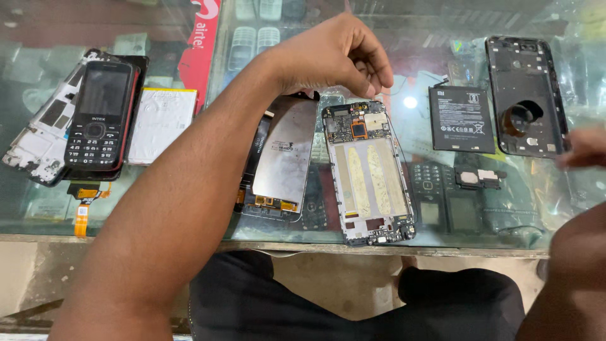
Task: The person uses a white pen-like tool to pry and adjust components on a disassembled smartphone motherboard. They then handle a flexible ribbon cable, peel back its protective tape, and attempt to reconnect it to the board.
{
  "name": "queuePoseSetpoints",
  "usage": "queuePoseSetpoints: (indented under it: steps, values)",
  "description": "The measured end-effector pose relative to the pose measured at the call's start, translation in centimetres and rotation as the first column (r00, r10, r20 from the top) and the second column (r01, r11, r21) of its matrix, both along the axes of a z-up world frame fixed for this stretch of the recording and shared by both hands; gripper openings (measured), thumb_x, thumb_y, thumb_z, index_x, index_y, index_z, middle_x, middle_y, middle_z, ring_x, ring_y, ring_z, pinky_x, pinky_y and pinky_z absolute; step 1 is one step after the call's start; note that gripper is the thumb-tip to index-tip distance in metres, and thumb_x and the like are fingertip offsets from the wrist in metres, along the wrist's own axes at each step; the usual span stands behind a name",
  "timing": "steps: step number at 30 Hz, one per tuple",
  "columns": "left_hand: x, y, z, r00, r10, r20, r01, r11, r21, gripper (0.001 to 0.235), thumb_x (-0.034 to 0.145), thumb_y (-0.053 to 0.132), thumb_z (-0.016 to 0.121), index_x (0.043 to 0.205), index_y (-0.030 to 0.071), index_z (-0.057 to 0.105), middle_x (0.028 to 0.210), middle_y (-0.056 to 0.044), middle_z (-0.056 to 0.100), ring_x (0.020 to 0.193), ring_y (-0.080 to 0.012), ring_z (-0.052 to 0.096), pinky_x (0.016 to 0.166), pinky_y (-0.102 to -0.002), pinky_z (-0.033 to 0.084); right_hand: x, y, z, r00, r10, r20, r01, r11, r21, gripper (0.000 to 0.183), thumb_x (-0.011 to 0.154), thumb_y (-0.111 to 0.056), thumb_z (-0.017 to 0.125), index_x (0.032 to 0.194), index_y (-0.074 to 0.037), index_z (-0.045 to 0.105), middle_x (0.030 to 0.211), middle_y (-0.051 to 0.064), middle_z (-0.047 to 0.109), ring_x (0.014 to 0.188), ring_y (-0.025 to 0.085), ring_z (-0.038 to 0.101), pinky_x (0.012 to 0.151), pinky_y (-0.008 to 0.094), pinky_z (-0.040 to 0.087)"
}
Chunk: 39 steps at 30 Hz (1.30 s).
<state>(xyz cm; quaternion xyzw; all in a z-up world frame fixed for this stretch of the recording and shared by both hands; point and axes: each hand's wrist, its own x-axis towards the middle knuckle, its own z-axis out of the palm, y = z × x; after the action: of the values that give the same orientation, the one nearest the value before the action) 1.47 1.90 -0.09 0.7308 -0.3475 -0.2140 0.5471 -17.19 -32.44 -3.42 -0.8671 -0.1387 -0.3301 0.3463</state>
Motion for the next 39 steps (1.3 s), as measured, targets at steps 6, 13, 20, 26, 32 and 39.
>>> queuePoseSetpoints:
  steps: [6, 13, 20, 26, 32, 39]
  values:
    - [-0.4, -0.3, 0.1, 0.999, 0.020, 0.047, -0.023, 0.998, 0.056, 0.021, 0.081, 0.000, 0.081, 0.102, -0.001, 0.079, 0.080, 0.001, 0.073, 0.069, -0.0012, 0.062, 0.064, -0.019, 0.050, -4.5, 2.7, -2.4, 0.992, -0.006, 0.122, -0.001, 0.999, 0.052, 0.032, 0.125, -0.026, 0.048, 0.109, 0.001, 0.057, 0.122, 0.017, 0.072, 0.111, 0.023, 0.066, 0.100, 0.027, 0.053]
    - [-0.5, -0.4, 0.8, 0.999, -0.004, -0.047, 0.006, 1.000, 0.031, 0.023, 0.082, 0.002, 0.080, 0.105, 0.001, 0.078, 0.083, 0.003, 0.077, 0.070, 0.0006, 0.066, 0.065, -0.017, 0.052, 0.0, -2.3, 1.1, 0.994, -0.107, 0.017, 0.108, 0.990, -0.096, 0.022, 0.108, -0.006, 0.054, 0.125, 0.007, 0.056, 0.129, 0.025, 0.064, 0.123, 0.028, 0.062, 0.105, 0.037, 0.052]
    - [-0.8, -0.3, 1.2, 0.999, 0.030, 0.020, -0.033, 0.993, 0.116, 0.029, 0.081, 0.003, 0.080, 0.109, 0.001, 0.079, 0.086, 0.001, 0.076, 0.068, 0.0010, 0.058, 0.061, -0.017, 0.047, 3.8, -5.8, 3.0, 0.986, -0.098, -0.137, 0.076, 0.984, -0.159, 0.032, 0.106, 0.008, 0.047, 0.137, 0.002, 0.052, 0.128, 0.018, 0.061, 0.120, 0.030, 0.061, 0.104, 0.039, 0.049]
    - [-0.7, -0.5, 1.0, 0.999, 0.043, -0.001, -0.043, 0.992, 0.120, 0.028, 0.082, 0.002, 0.079, 0.109, 0.000, 0.078, 0.087, 0.001, 0.076, 0.069, 0.0002, 0.059, 0.062, -0.018, 0.048, 4.3, -5.8, 3.2, 0.974, -0.173, -0.148, 0.111, 0.927, -0.358, 0.061, 0.078, 0.026, 0.045, 0.130, 0.002, 0.067, 0.131, 0.028, 0.064, 0.131, 0.039, 0.059, 0.112, 0.045, 0.045]
    - [-0.8, -0.5, 1.1, 0.999, 0.044, 0.021, -0.047, 0.992, 0.121, 0.028, 0.081, 0.001, 0.079, 0.109, 0.000, 0.078, 0.088, 0.000, 0.077, 0.071, 0.0003, 0.061, 0.064, -0.017, 0.050, 4.1, -5.2, 3.8, 0.965, -0.208, -0.162, 0.138, 0.923, -0.358, 0.057, 0.081, 0.025, 0.048, 0.128, 0.000, 0.069, 0.138, 0.030, 0.060, 0.132, 0.043, 0.055, 0.111, 0.049, 0.043]
    - [-1.0, -0.5, 1.2, 0.999, 0.041, 0.013, -0.042, 0.990, 0.133, 0.028, 0.082, 0.002, 0.080, 0.109, 0.000, 0.078, 0.087, 0.000, 0.078, 0.069, 0.0003, 0.061, 0.064, -0.017, 0.049, 2.8, -4.7, 3.5, 0.974, -0.227, -0.019, 0.207, 0.916, -0.343, 0.032, 0.097, 0.003, 0.068, 0.129, -0.004, 0.070, 0.142, 0.020, 0.063, 0.133, 0.038, 0.055, 0.113, 0.046, 0.044]
